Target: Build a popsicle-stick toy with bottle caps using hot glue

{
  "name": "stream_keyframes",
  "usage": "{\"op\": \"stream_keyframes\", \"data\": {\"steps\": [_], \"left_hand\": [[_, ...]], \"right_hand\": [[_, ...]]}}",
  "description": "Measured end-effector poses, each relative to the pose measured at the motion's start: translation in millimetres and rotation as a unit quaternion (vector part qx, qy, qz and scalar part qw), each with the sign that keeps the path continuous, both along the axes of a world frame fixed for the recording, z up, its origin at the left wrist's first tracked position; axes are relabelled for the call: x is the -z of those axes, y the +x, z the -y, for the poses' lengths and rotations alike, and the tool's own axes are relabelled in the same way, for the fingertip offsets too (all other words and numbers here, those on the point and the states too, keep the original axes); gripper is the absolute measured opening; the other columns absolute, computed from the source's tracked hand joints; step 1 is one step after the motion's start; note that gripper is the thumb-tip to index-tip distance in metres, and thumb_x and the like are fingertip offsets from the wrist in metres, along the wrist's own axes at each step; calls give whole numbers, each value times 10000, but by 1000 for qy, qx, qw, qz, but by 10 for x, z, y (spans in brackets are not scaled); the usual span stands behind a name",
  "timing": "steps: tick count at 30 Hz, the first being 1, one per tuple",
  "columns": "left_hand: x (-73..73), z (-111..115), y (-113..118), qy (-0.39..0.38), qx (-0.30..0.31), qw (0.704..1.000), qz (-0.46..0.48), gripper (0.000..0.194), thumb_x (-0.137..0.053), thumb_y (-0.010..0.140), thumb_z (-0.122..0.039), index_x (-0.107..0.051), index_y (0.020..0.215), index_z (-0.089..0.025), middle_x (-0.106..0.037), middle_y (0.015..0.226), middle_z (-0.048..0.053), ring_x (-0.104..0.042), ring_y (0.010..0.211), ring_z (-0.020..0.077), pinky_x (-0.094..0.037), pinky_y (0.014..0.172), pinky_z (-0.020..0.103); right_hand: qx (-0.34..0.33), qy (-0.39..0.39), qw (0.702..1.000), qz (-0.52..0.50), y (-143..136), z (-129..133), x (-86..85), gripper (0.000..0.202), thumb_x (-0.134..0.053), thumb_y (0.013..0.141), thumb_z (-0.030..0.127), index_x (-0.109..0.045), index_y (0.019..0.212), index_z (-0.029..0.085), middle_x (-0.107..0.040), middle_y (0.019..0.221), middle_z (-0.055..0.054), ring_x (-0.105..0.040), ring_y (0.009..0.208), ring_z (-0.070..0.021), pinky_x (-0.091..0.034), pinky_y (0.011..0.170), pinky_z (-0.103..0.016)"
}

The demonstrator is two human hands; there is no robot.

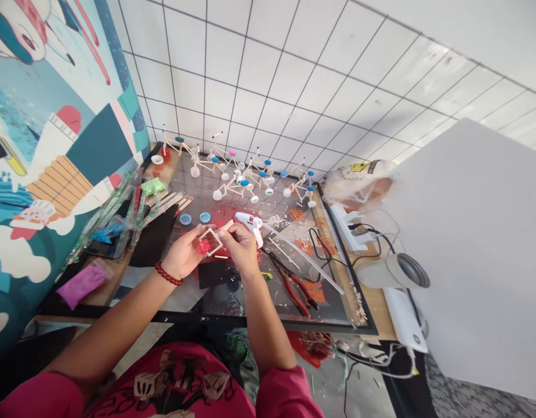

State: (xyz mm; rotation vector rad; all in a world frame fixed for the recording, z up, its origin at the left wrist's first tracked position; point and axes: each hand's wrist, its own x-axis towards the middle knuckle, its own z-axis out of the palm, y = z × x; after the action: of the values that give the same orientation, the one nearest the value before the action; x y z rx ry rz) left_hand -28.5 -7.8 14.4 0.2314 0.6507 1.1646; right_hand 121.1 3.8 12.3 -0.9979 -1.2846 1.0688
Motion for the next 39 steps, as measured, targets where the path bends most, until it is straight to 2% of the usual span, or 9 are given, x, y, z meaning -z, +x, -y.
{"op": "stream_keyframes", "data": {"steps": [2,6,11,15,21,28,31,37,39], "left_hand": [[-2,10,30,49,-32,998,-31,181,-732,816,-295,-739,880,-126,-711,859,54,-652,775,134,-542,712,244],[-2,32,50,110,-5,991,-78,284,-848,681,-318,-747,880,-143,-708,775,36,-628,679,122,-498,641,229],[11,49,55,116,-49,984,-123,312,-876,636,-361,-739,811,-142,-705,736,24,-627,667,119,-500,681,249],[24,60,80,111,-58,983,-131,323,-879,632,-359,-744,838,-150,-718,797,27,-650,745,135,-507,737,263],[49,74,118,108,-43,986,-116,320,-872,642,-359,-747,850,-151,-727,823,30,-660,779,146,-515,802,290],[22,85,127,115,-32,987,-106,293,-870,652,-352,-746,817,-144,-706,747,18,-640,718,128,-516,748,265],[7,81,115,113,-32,988,-100,281,-865,663,-327,-745,837,-141,-710,758,21,-646,721,128,-520,741,262],[8,46,62,97,-59,987,-110,298,-872,645,-324,-759,860,-151,-722,800,25,-653,717,123,-518,699,246],[14,45,48,103,-60,984,-132,301,-869,647,-333,-768,865,-152,-721,791,25,-647,714,121,-511,683,237]], "right_hand": [[12,-5,1000,4,-25,-18,-11,260,-763,762,431,-658,656,218,-639,687,6,-583,683,-157,-486,697,-291],[26,-31,999,2,-58,-33,-6,271,-747,766,462,-677,683,213,-656,692,2,-594,671,-162,-493,688,-300],[-9,-41,998,39,-49,-14,25,274,-783,725,487,-718,738,221,-699,762,-19,-632,715,-179,-513,701,-313],[-3,-54,997,64,-51,0,39,246,-801,717,434,-697,672,216,-699,701,-13,-622,662,-167,-498,661,-303],[-13,-108,993,-41,-90,10,11,219,-824,647,365,-672,623,209,-696,608,11,-634,584,-164,-528,638,-311],[2,-119,992,-44,-97,-5,5,266,-841,599,388,-647,599,206,-679,577,14,-624,556,-168,-529,605,-319],[2,-112,993,-29,-91,-6,19,275,-828,630,416,-652,607,206,-684,592,6,-624,572,-169,-526,621,-318],[-49,-97,994,4,-61,1,8,273,-843,655,429,-751,798,216,-732,744,-16,-641,666,-173,-523,673,-307],[-48,-102,994,5,-59,0,13,262,-835,668,427,-761,801,213,-739,763,-19,-651,687,-179,-524,690,-310]]}}
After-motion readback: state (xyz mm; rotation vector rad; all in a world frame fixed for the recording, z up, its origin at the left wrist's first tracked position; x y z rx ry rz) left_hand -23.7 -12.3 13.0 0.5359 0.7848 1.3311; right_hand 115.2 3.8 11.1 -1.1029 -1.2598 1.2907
